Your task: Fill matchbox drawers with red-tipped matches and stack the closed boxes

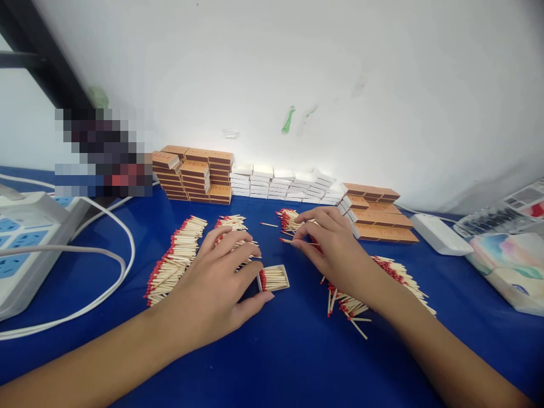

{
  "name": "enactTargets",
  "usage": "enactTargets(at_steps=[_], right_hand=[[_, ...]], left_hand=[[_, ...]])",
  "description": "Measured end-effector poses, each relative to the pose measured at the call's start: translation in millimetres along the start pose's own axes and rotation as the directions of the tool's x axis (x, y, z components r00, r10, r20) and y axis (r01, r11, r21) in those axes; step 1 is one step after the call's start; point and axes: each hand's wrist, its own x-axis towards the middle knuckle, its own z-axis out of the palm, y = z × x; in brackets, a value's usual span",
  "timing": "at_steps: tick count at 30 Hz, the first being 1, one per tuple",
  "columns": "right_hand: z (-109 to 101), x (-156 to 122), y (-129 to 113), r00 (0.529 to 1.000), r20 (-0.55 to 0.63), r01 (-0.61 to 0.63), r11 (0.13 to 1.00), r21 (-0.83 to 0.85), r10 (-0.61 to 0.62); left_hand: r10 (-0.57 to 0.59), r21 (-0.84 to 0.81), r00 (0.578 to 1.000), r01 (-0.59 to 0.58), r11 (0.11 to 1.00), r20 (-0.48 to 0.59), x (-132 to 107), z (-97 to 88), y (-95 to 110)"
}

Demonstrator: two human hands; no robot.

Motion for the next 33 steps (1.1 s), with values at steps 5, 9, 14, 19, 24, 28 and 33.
enactTargets(at_steps=[5,9,14,19,24,28,33], right_hand=[[-7.0,-1.9,-26.0,0.99,0.086,0.099,0.989,0.108,-0.109],[-7.8,-5.3,-40.8,0.982,0.11,0.14,0.983,0.118,-0.153],[-10.7,-8.0,-45.4,0.976,0.116,0.168,0.975,0.145,-0.185],[-10.3,-8.2,-30.8,0.986,0.061,0.141,0.978,0.153,-0.152],[-9.4,-9.5,-21.3,0.987,0.119,0.09,0.983,0.16,-0.11],[-10.1,-8.9,-28.0,0.985,0.134,0.083,0.978,0.191,-0.109],[-10.7,-8.7,-30.9,0.984,0.145,0.073,0.969,0.234,-0.109]], left_hand=[[-0.041,0.02,0.999,0.042,0.999,-0.021,0.4,-0.1,-1.2],[-0.053,0.021,0.998,0.053,0.998,-0.022,-0.2,1.0,-2.1],[-0.063,0.033,0.998,0.064,0.997,-0.024,-0.3,2.0,-2.4],[-0.046,0.027,0.999,0.046,0.999,-0.023,0.2,1.0,-2.5],[-0.027,0.021,0.999,0.028,0.999,-0.026,1.2,-0.1,-2.4],[-0.027,0.023,0.999,0.027,0.999,-0.025,1.4,0.2,-1.8],[-0.017,0.019,1.0,0.018,1.0,-0.02,0.5,0.8,-1.6]])
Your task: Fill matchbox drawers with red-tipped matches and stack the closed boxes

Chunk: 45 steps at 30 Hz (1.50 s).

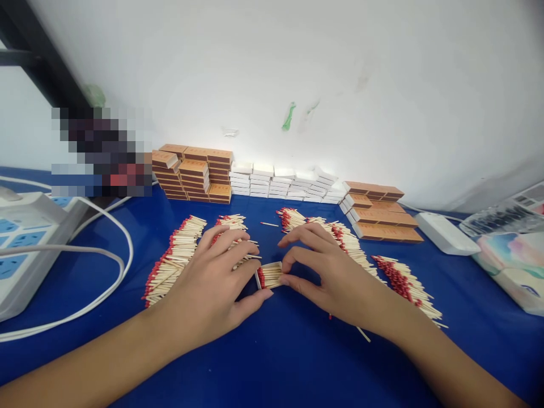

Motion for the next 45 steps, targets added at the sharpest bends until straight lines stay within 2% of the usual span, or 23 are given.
enactTargets(at_steps=[7,9,12,14,17,22,36,45], right_hand=[[2.4,0.3,3.1,1.0,-0.029,0.003,1.0,0.006,-0.003],[4.2,0.7,9.5,0.993,-0.115,-0.039,0.997,-0.059,0.032],[8.3,0.5,27.3,0.953,-0.291,-0.164,0.953,-0.256,0.085],[11.8,0.7,40.0,0.939,-0.328,-0.218,0.91,-0.354,0.098],[16.9,3.1,52.1,0.946,-0.292,-0.253,0.881,-0.399,0.14],[21.7,8.6,54.1,0.944,-0.266,-0.289,0.877,-0.385,0.194],[11.6,3.8,48.0,0.978,-0.173,-0.167,0.935,-0.313,0.117],[12.0,3.9,42.6,0.98,-0.165,-0.157,0.94,-0.304,0.11]], left_hand=[[0.007,-0.005,1.0,-0.007,1.0,0.013,-0.7,0.1,0.2],[0.008,-0.002,1.0,-0.008,1.0,0.015,-0.7,0.2,0.7],[0.013,-0.001,1.0,-0.013,1.0,0.018,-0.7,0.5,1.6],[0.022,-0.009,1.0,-0.021,1.0,0.022,-0.7,0.7,2.2],[0.025,-0.023,0.999,-0.025,0.999,0.025,-1.0,0.9,2.7],[0.028,-0.024,0.999,-0.027,0.999,0.022,-1.2,0.1,3.1],[0.036,-0.017,0.999,-0.036,0.999,0.026,-2.4,0.4,3.2],[0.032,-0.025,0.999,-0.031,0.999,0.037,-2.1,0.2,3.9]])
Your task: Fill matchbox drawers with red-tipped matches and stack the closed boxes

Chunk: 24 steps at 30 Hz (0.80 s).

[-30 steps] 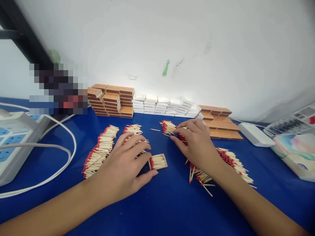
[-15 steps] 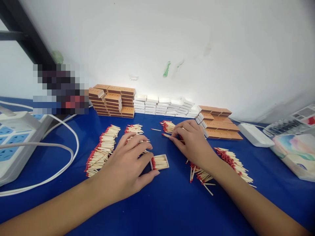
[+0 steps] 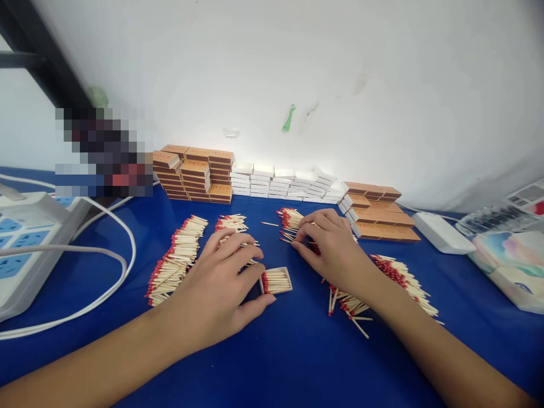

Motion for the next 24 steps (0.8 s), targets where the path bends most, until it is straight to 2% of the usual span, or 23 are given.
enactTargets(at_steps=[10,17,24], right_hand=[[1.3,0.3,0.5,0.999,0.038,-0.022,0.999,0.036,0.021],[-0.5,-0.4,-2.7,0.998,0.058,0.008,0.995,0.098,-0.014],[-5.0,-2.1,-7.0,0.995,0.098,0.013,0.997,0.07,-0.02]], left_hand=[[0.001,0.015,1.0,-0.001,1.0,-0.003,-0.2,-0.5,-0.3],[0.005,0.012,1.0,-0.005,1.0,-0.001,0.4,-0.4,-1.2],[-0.008,0.014,1.0,0.008,1.0,0.005,0.5,-1.3,-0.9]])
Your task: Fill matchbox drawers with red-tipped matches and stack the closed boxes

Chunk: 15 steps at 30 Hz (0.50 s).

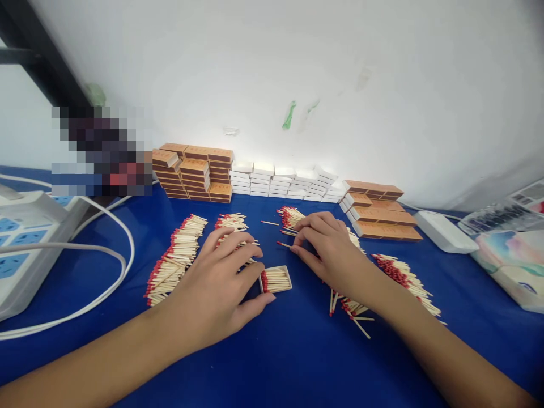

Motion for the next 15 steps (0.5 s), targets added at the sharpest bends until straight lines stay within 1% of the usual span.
enactTargets(at_steps=[4,9,12,15], right_hand=[[0.3,-0.2,1.9,1.0,0.004,0.002,1.0,0.031,-0.002],[1.7,0.7,4.4,1.0,-0.006,-0.024,0.998,0.066,0.024],[4.4,0.6,5.5,1.0,-0.004,-0.013,0.996,0.093,0.014],[6.9,0.0,5.3,1.0,-0.015,-0.011,0.998,0.065,0.012]], left_hand=[[0.001,0.007,1.0,-0.001,1.0,-0.001,-0.2,0.1,0.0],[0.005,0.004,1.0,-0.005,1.0,-0.003,-0.3,0.6,0.1],[0.003,0.004,1.0,-0.003,1.0,-0.001,0.0,0.6,0.0],[0.005,0.01,1.0,-0.005,1.0,-0.003,0.5,0.0,-0.2]])
